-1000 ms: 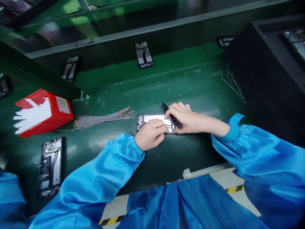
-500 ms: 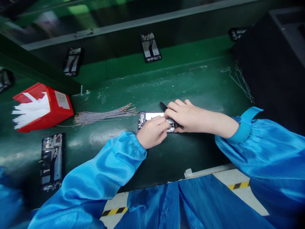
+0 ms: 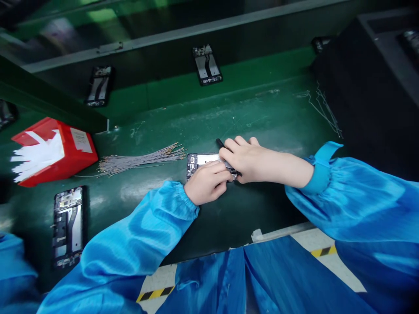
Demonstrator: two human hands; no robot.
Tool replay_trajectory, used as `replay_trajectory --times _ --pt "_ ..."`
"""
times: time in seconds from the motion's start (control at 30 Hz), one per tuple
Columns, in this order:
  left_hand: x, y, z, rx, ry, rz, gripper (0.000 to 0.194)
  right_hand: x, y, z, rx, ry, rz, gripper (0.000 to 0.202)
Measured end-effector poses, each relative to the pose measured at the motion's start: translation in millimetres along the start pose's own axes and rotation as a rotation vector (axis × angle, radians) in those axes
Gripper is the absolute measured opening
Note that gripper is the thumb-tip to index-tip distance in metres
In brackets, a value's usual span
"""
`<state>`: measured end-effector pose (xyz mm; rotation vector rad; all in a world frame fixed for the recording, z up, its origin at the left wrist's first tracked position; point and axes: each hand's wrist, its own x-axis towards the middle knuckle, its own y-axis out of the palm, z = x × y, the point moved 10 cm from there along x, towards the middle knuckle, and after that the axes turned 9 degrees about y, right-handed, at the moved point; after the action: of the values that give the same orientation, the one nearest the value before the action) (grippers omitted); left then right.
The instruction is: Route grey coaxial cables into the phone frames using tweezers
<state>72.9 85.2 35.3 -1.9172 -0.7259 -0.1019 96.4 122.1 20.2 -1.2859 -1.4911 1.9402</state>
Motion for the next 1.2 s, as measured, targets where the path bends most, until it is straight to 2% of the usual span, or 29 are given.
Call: replay_trajectory --times 0.1,0.23,0.37,0.43,0.5,0.57,0.6,0.73,0.83,0.93,1.03,1.13,1.2 --pt "0 -5.6 -4 -0.010 0.019 -0.045 0.021 -4 -6 -6 0.167 -0.082 -0.114 0.039" --pt "-1 -22.0 -7 -0.021 -0.007 -0.160 0.017 -13 -9 -15 0.380 -0.120 -0.314 0.040" --pt "-6 -47.4 -5 0.049 -0.064 -0.279 0.015 -20 -5 14 0.292 -0.192 -0.452 0.051" --pt "-13 -61.5 4 0.114 -0.118 -0.297 0.015 -18 -6 25 0.241 -0.204 -0.496 0.050" --pt "-23 -76.1 19 0.198 -0.186 -0.289 0.015 -10 -10 24 0.219 -0.216 -0.503 0.048" --pt "-36 -88.3 38 0.296 -0.257 -0.245 0.014 2 -18 5 0.194 -0.193 -0.511 0.049" --pt "-43 -93.2 47 0.349 -0.289 -0.215 0.014 10 -25 -12 0.178 -0.152 -0.531 0.050" --pt "-61 -95.8 75 0.504 -0.368 -0.031 0.022 41 -62 -114 0.091 0.133 -0.688 0.050" --pt "-65 -89.4 83 0.553 -0.388 0.081 0.027 60 -82 -177 -0.022 0.261 -0.718 0.053" --pt "-64 -86.2 84 0.580 -0.391 0.119 0.018 74 -96 -218 -0.052 0.413 -0.717 0.050" --pt "-60 -85.4 82 0.590 -0.365 0.116 0.009 91 -101 -222 -0.014 0.512 -0.708 0.046" --pt "-57 -85.9 79 0.592 -0.336 0.097 0.012 120 -96 -198 0.045 0.544 -0.680 0.044" --pt "-56 -86.0 79 0.583 -0.329 0.093 0.014 138 -91 -182 0.086 0.583 -0.670 0.050"
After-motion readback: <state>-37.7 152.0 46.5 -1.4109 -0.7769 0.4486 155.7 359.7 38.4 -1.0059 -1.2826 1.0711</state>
